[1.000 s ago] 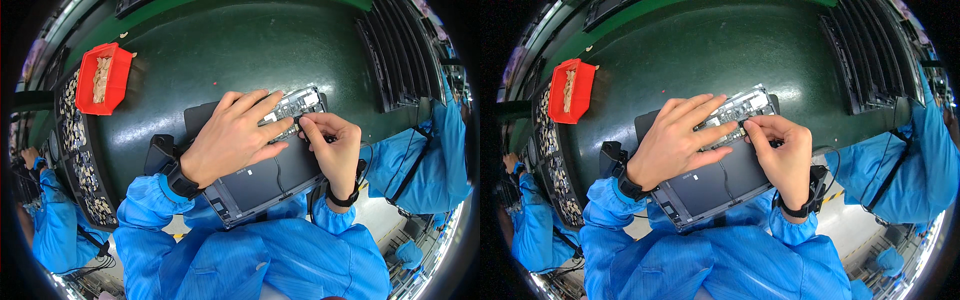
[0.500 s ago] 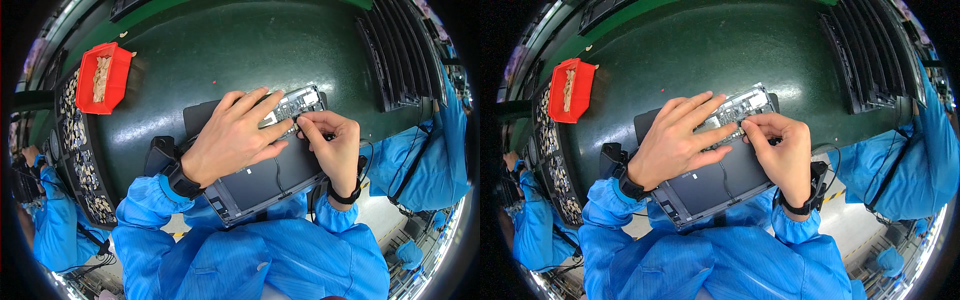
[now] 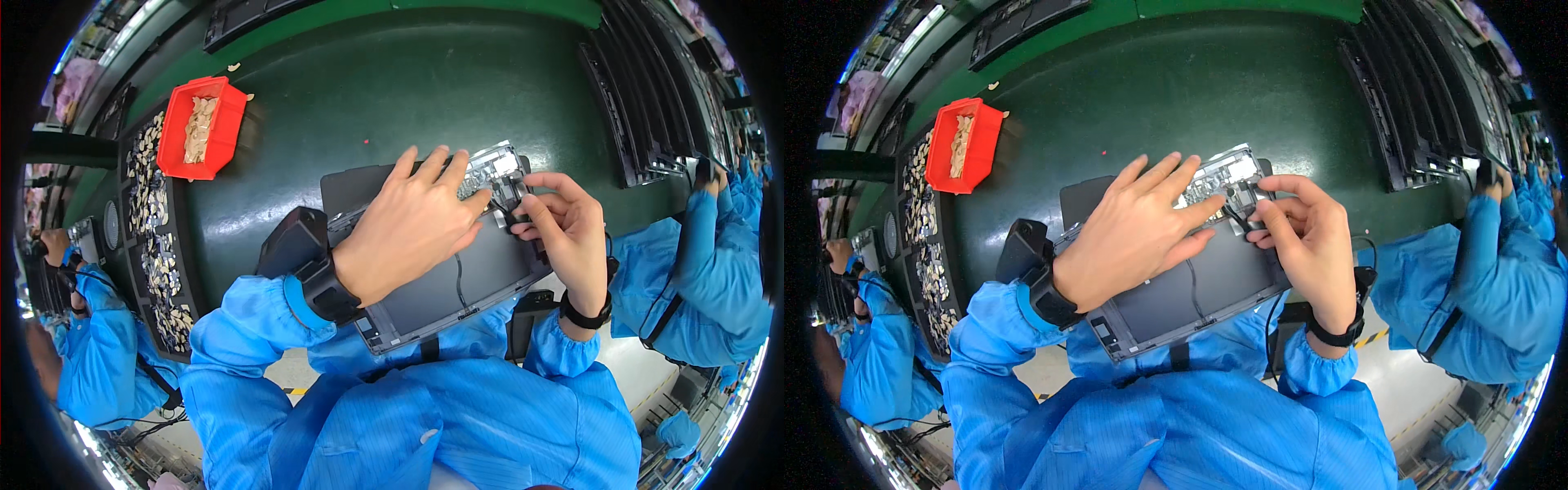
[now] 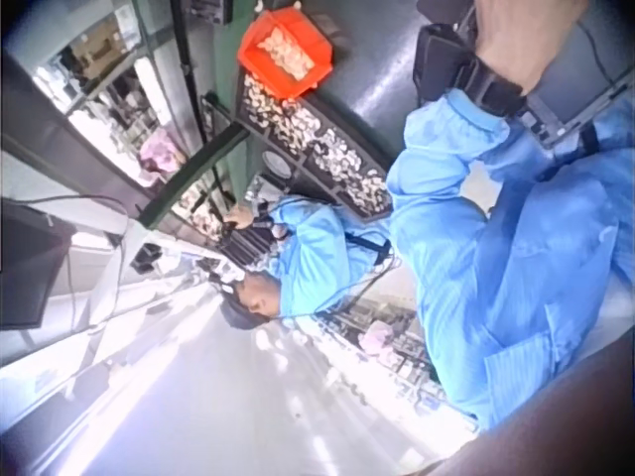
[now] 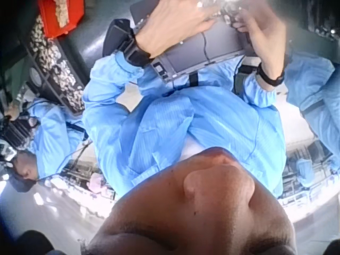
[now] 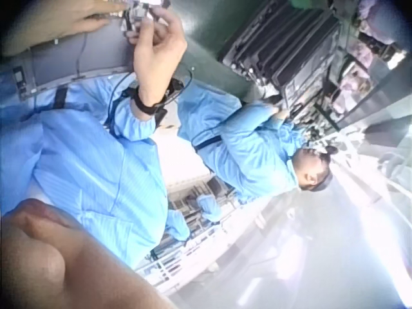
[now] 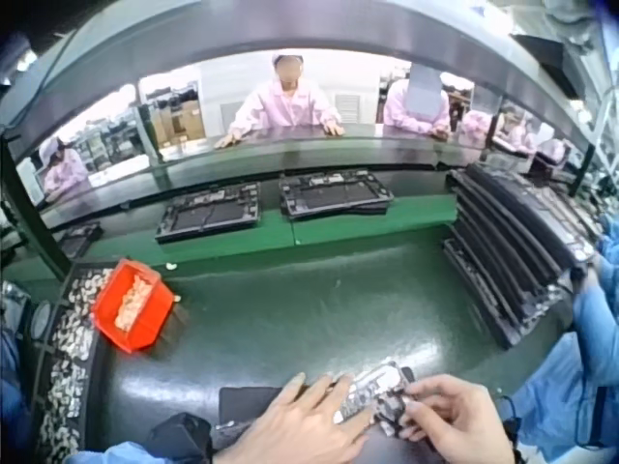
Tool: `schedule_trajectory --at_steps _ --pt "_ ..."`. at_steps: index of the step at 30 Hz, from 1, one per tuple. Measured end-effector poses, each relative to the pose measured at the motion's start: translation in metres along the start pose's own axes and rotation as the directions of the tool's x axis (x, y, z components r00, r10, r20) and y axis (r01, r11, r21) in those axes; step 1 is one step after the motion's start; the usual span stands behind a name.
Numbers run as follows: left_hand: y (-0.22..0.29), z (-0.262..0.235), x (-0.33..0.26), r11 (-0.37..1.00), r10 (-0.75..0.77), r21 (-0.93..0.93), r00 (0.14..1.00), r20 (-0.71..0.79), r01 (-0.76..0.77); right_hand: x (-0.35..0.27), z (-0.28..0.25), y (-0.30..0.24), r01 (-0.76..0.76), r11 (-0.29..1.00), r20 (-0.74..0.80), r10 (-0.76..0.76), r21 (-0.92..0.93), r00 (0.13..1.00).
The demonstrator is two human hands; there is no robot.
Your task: The person assembles internal components into a laptop chassis by hand, taking internal cables and circuit boards from a component tray and placing them into the chassis.
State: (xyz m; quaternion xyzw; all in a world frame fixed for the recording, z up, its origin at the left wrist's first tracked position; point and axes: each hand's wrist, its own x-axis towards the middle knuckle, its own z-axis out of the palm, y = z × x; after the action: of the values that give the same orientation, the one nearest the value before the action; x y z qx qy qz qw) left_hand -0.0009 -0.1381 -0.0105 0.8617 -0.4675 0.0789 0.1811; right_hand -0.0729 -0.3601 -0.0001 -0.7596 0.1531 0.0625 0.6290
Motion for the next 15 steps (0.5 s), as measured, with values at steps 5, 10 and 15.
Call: schedule_trajectory --at_steps 5,10,15 --pt "0.018 0.013 0.014 0.881 -0.042 -0.472 0.994 -0.102 -0.011 0.004 -0.007 0.006 0.045 0.987 0.021 -0.049 0.152 0.999" --pt "0.017 0.023 0.021 0.879 0.047 -0.471 0.997 -0.063 -0.071 -0.005 -0.038 0.012 0.076 0.984 -0.174 -0.047 0.164 0.984" --pt "0.031 0.016 0.029 0.941 0.125 -0.32 0.992 0.019 -0.112 -0.008 -0.048 0.032 0.088 0.982 -0.176 -0.057 0.17 0.983"
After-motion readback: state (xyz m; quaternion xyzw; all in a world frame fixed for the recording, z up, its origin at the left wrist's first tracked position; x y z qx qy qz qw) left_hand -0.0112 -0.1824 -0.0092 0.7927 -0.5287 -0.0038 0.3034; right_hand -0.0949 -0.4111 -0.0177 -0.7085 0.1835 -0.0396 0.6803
